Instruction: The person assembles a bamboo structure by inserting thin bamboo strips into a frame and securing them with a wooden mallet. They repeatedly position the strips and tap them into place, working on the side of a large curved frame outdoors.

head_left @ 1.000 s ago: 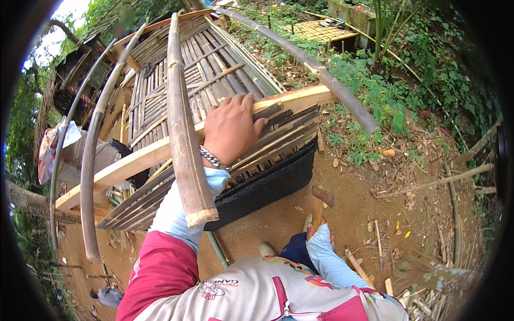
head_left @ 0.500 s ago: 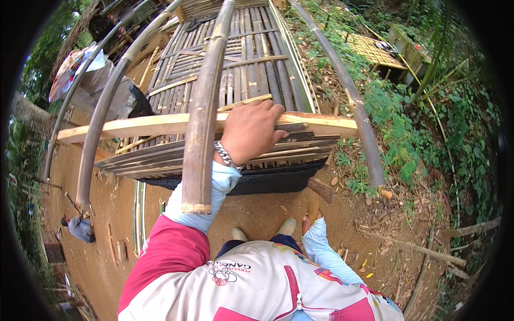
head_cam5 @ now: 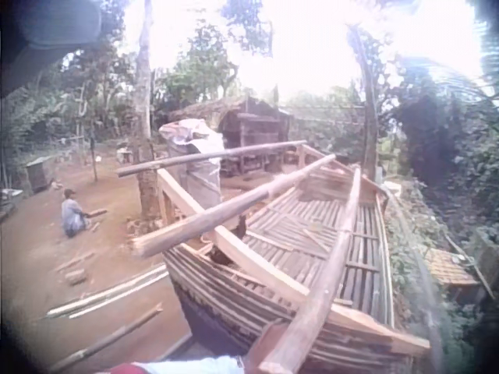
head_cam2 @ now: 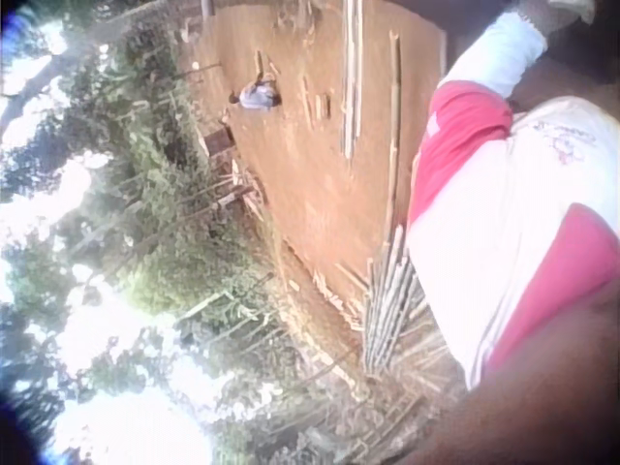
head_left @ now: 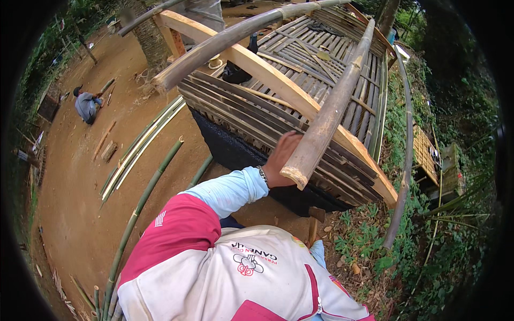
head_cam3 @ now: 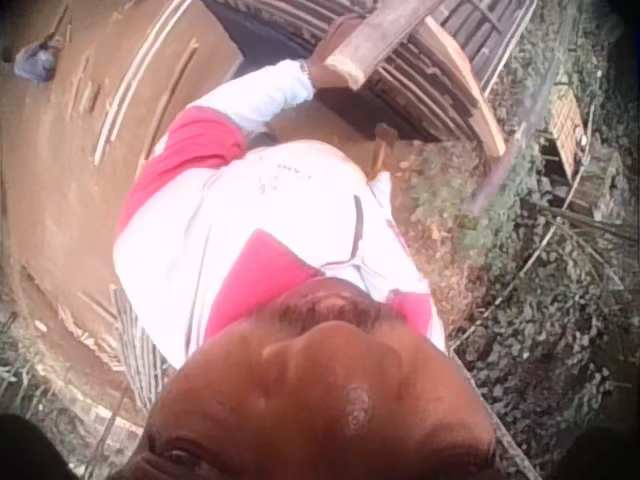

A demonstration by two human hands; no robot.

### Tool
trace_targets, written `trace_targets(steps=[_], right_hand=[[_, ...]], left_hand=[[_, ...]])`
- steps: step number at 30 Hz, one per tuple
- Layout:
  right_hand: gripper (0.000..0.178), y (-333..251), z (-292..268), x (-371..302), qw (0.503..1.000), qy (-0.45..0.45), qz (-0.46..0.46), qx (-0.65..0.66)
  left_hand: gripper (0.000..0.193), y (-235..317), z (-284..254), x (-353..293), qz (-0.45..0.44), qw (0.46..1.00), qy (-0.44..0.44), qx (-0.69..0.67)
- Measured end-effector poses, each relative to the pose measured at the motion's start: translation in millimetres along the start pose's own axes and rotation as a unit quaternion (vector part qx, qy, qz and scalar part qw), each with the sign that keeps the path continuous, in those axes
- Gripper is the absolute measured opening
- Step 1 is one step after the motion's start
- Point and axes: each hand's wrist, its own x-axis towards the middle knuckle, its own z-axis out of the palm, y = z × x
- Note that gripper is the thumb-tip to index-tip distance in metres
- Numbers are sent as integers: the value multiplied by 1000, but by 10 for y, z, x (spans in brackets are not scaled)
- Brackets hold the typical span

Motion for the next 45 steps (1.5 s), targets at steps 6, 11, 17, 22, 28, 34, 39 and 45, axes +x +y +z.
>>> trace_targets(steps=[6,11,17,22,28,34,39,45], right_hand=[[35,74,-51,29,998,-37,16,-52],[35,129,-15,56,994,-68,31,-80],[34,179,5,100,988,-89,58,-108],[34,221,3,107,982,-107,78,-132],[34,260,4,156,973,-128,100,-165],[34,324,23,203,956,-165,127,-206],[33,484,-97,133,930,-209,174,-248],[33,843,-278,155,853,-331,216,-342]], left_hand=[[44,-397,-485,405,-71,977,93,180],[40,-702,-551,439,-49,985,-12,167],[38,-727,-556,453,-44,982,-25,181],[38,-736,-540,441,-38,982,-20,186],[37,-710,-567,451,-42,984,-18,175],[67,-345,-683,167,-102,989,65,89],[55,-14,-477,-1082,-205,978,-29,-4],[60,-299,-731,-4193,-572,570,-589,38]])
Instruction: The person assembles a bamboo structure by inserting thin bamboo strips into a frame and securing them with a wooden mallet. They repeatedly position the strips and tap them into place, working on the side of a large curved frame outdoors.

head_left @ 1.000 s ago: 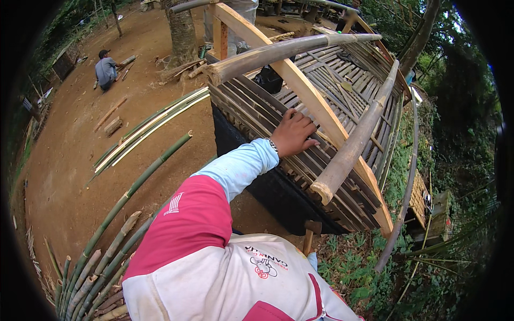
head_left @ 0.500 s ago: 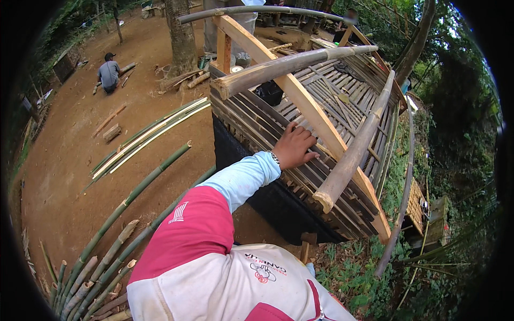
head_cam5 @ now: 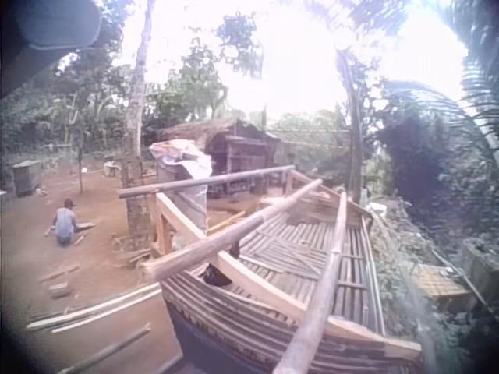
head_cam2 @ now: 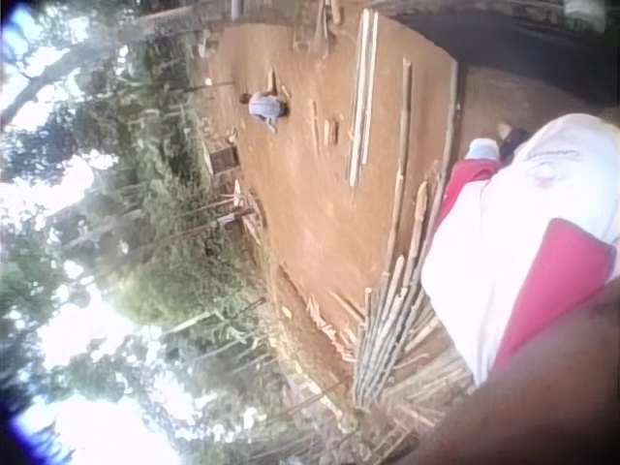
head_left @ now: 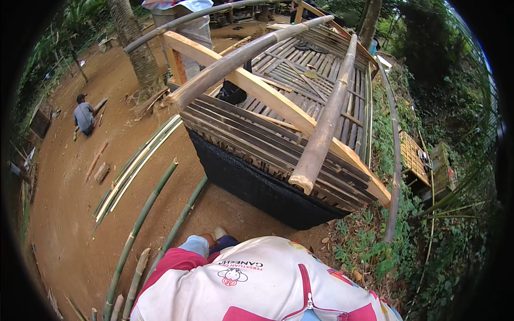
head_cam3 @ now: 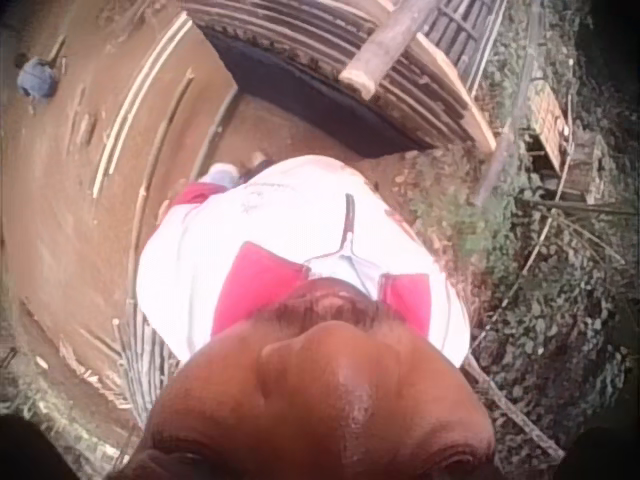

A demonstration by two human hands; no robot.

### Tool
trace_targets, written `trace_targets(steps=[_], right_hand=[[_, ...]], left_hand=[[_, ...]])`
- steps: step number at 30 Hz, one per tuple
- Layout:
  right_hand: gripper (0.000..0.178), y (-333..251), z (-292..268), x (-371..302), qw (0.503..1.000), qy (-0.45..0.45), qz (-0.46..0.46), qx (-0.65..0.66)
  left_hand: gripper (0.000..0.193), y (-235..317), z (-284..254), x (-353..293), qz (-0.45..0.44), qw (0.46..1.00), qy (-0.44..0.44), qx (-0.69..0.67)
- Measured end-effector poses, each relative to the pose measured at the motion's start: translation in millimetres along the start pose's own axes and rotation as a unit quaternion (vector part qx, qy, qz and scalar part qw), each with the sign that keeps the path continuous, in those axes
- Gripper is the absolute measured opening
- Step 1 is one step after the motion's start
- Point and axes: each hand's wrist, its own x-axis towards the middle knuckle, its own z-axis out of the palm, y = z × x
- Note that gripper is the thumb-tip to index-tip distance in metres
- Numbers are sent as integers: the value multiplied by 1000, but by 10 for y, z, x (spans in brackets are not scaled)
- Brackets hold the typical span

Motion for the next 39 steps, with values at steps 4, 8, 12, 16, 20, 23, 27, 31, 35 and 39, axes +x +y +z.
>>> trace_targets(steps=[4,8,12,16,20,23,27,31,35,39], right_hand=[[33,345,152,70,994,-85,24,-59],[33,429,292,200,986,-137,17,-98],[33,193,262,257,985,-138,-34,-103],[29,-493,-250,-170,990,-87,-91,-70],[33,-648,-288,-214,997,-64,-48,-2],[32,-660,-245,-174,997,-57,-56,11],[32,-390,0,-97,996,-83,-8,43],[31,127,373,-52,993,-110,46,9],[29,619,838,114,987,-145,44,-54],[29,650,814,-137,993,-109,39,-6]], left_hand=[[55,-870,388,-258,-218,944,174,-174],[48,-796,86,-547,-171,947,177,-206],[48,-346,-256,-563,-90,946,198,-240],[47,23,-460,-414,39,939,227,-256],[49,281,-656,-370,122,931,214,-268],[42,13,-548,-141,72,941,202,-263],[34,-590,-287,186,-11,960,168,-224],[32,-464,-387,-299,51,975,128,-175],[31,-391,-480,-409,65,980,118,-145],[33,-209,-492,-264,43,973,134,-185]])
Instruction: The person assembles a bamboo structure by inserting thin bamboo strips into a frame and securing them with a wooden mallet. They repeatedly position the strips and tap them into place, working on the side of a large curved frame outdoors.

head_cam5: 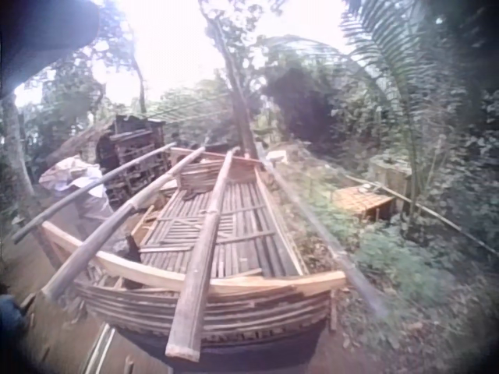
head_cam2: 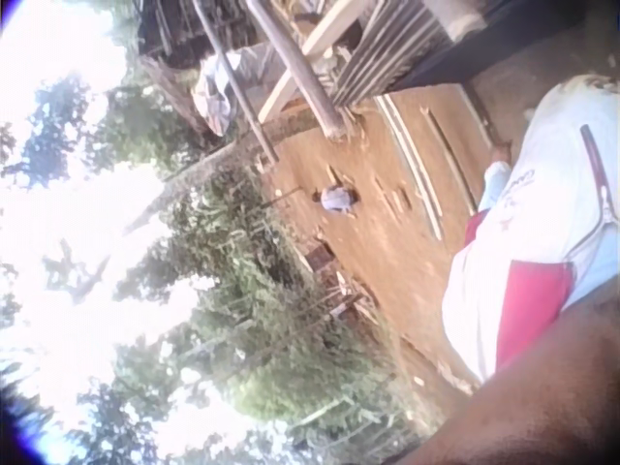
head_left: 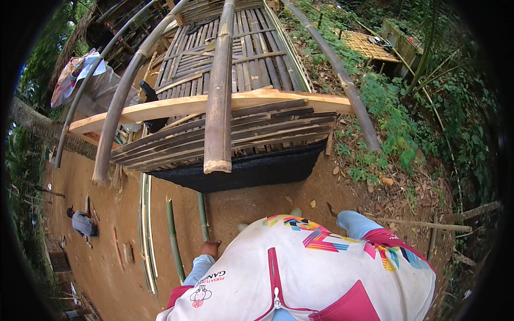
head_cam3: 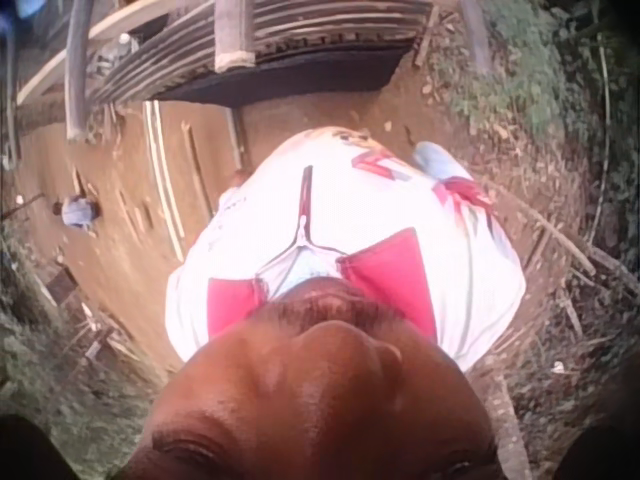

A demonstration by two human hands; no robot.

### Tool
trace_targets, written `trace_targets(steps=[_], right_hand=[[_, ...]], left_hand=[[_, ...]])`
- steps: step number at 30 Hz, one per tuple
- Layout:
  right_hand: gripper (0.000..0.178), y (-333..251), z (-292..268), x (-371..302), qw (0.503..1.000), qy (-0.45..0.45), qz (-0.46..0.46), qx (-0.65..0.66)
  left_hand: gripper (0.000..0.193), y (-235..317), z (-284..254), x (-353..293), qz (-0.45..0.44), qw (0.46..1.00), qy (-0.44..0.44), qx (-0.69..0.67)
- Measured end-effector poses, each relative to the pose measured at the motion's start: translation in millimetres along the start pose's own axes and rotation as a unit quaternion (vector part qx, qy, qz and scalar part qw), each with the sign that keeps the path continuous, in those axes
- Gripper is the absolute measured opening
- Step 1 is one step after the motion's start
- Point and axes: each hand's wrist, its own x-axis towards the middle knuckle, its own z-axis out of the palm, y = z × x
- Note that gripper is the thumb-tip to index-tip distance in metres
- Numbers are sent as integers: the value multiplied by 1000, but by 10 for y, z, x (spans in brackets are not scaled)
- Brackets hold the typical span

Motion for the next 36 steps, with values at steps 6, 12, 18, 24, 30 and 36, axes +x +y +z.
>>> trace_targets(steps=[6,12,18,24,30,36], right_hand=[[29,-383,-261,-228,997,20,13,71],[30,-643,-407,-117,991,43,-66,105],[30,-934,-520,-372,959,175,-153,160],[31,-1175,-554,-596,900,297,-214,236],[34,-1411,-766,-882,855,344,-265,284],[36,-1420,-1032,-1447,801,375,-283,371]], left_hand=[[38,174,89,375,41,999,-5,11],[38,537,52,203,52,999,1,1],[38,323,152,74,36,999,26,-29],[37,585,118,-130,26,1000,-17,-4],[35,888,58,-39,99,987,92,-87],[16,2039,-513,90,374,867,268,-191]])
